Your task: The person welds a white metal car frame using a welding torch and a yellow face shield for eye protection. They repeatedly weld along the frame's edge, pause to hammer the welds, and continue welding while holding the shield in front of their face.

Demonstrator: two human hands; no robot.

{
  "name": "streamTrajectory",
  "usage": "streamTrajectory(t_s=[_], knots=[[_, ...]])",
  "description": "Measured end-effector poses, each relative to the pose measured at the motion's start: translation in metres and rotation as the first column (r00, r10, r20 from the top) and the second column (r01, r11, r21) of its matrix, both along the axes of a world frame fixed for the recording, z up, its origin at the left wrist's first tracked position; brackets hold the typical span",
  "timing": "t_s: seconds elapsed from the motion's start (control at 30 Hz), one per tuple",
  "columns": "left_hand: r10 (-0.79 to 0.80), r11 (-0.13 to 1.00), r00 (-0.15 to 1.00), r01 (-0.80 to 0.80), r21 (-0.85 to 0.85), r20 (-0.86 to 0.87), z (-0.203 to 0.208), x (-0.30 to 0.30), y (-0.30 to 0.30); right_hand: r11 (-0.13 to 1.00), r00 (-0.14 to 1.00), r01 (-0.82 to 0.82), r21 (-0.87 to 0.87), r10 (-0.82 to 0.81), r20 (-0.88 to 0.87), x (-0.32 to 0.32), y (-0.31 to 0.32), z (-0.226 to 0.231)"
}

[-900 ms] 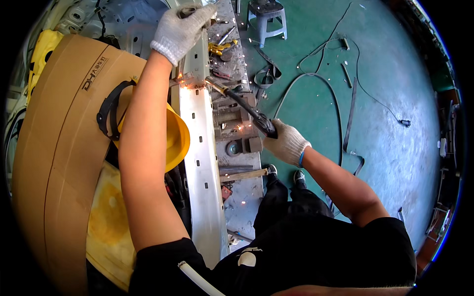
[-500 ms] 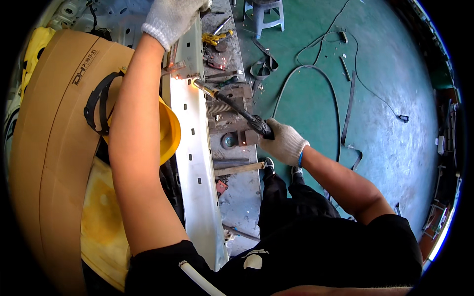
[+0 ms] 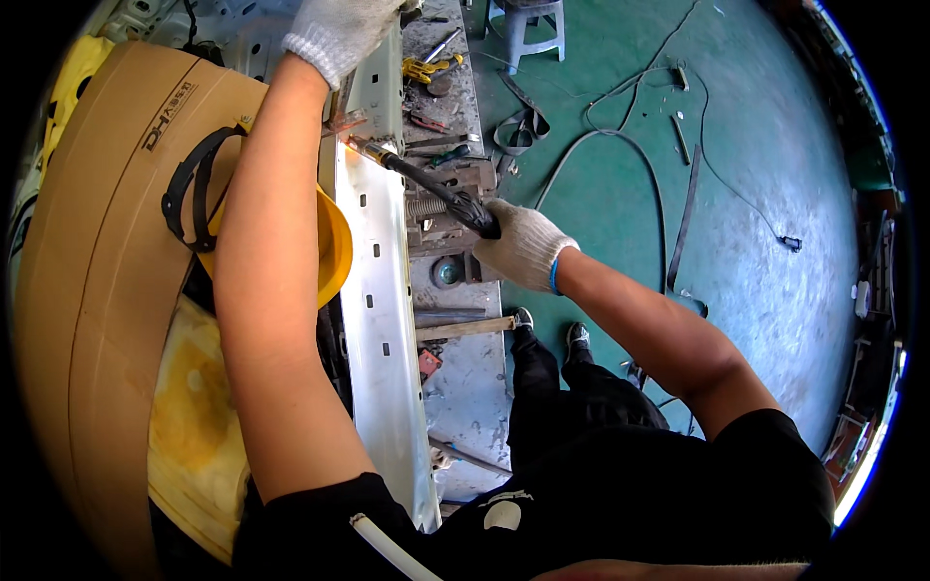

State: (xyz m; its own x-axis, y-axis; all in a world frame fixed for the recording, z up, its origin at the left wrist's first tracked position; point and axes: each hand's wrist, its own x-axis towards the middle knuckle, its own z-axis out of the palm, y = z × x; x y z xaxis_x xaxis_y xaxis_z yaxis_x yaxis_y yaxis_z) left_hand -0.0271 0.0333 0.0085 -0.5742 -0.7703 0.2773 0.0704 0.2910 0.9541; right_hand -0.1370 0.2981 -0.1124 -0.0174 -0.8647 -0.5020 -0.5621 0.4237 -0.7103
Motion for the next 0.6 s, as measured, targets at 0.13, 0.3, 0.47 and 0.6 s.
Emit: streamTrajectory(t_s=[0.13, 0.3, 0.47, 0.6], knots=[[0.027, 1.000, 0.997, -0.028, 0.008, 0.071, 0.006, 0.008, 0.002, 1.000, 0.999, -0.028, 0.000, 0.028, -0.040, 0.002, -0.005, 0.005], [0.051, 0.998, 0.996, -0.047, -0.047, 0.079, 0.009, 0.020, 0.001, 0.999, 0.997, -0.041, -0.008, 0.040, -0.073, 0.005, -0.010, 0.005], [0.023, 0.995, 0.983, -0.006, -0.097, 0.182, 0.010, 0.030, -0.009, 0.983, 0.976, -0.160, -0.087, 0.145, -0.162, -0.002, -0.015, -0.009], [0.035, 0.991, 0.990, -0.016, -0.135, 0.135, 0.010, 0.021, 0.000, 0.988, 0.986, -0.132, -0.082, 0.123, -0.108, -0.008, -0.016, -0.010]])
